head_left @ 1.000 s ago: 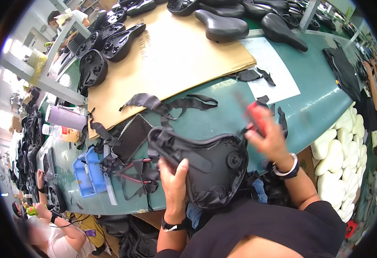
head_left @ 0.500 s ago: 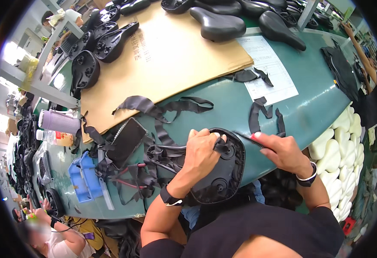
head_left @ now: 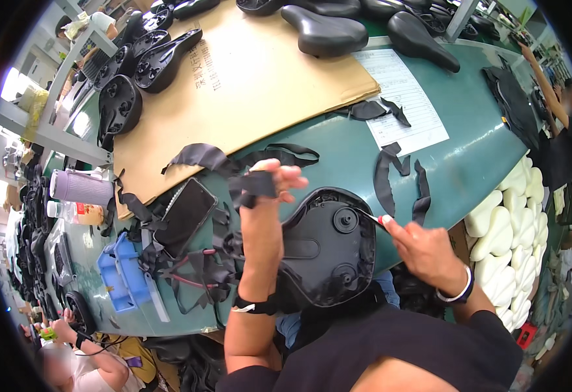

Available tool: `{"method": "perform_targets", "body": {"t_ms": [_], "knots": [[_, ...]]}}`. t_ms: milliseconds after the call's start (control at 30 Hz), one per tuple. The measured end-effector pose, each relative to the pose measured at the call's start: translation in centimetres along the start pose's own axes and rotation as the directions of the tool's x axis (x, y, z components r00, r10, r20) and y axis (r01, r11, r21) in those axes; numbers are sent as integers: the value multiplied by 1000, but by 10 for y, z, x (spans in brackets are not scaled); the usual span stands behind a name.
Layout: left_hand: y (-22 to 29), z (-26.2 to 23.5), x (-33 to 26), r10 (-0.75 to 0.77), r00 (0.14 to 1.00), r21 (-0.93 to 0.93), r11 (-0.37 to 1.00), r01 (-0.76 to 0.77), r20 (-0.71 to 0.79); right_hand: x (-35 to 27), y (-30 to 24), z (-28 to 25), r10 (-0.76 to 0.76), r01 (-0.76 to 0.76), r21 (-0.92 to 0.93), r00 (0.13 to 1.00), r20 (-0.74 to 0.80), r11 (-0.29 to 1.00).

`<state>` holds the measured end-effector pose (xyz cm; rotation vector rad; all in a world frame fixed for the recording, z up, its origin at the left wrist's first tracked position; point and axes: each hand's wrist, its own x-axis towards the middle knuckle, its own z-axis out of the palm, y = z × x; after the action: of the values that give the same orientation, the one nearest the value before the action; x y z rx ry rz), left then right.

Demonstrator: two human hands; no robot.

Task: The person uses a red utility knife to trim excess black material from the underside of bicycle seats. They repeatedly pick up seats from a pile, scrape the edges to remove loose strips, and place the seats back on the table. The process is repetitive and involves handling multiple seats one by one.

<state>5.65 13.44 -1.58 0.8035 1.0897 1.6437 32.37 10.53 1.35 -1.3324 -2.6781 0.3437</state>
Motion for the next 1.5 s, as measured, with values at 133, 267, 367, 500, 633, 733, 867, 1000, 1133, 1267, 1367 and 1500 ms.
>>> {"method": "perform_targets", "body": {"t_ms": [133,267,367,500,633,733,867,1000,1133,1267,1367,1500], "knots": [[-14,-16,7,-110,904,902,182,-391,414,20,11,-16,-127,132,-71,990,67,989],[-26,-5,-21,83,947,944,95,-317,310,-6,-6,-5,23,1,-131,983,181,991],[-27,3,-42,88,977,977,78,-200,193,-31,-27,-2,77,-74,-25,984,161,997],[-21,3,-52,43,994,993,43,-107,105,-54,-25,-15,192,-246,156,934,300,957],[-22,5,-51,116,985,981,133,-144,128,-18,-15,6,238,-72,513,934,-265,856],[-26,1,-49,117,993,983,185,-10,-12,26,-9,29,-32,117,333,967,-252,936],[-22,-1,-47,123,988,979,193,72,-97,43,-8,39,27,84,399,964,-264,913],[-17,-1,-48,272,930,907,403,124,-248,28,13,19,297,-151,986,947,124,71],[-15,16,-45,616,739,859,190,-475,273,40,7,36,335,-64,939,941,-57,338],[-27,42,-36,120,753,749,81,-657,647,42,-1,37,199,-33,777,973,-120,628],[-36,43,-24,120,746,720,200,-665,655,37,5,32,135,80,698,959,-247,711],[-31,41,-21,131,754,694,316,-647,644,6,21,16,195,-12,607,952,-237,794]]}}
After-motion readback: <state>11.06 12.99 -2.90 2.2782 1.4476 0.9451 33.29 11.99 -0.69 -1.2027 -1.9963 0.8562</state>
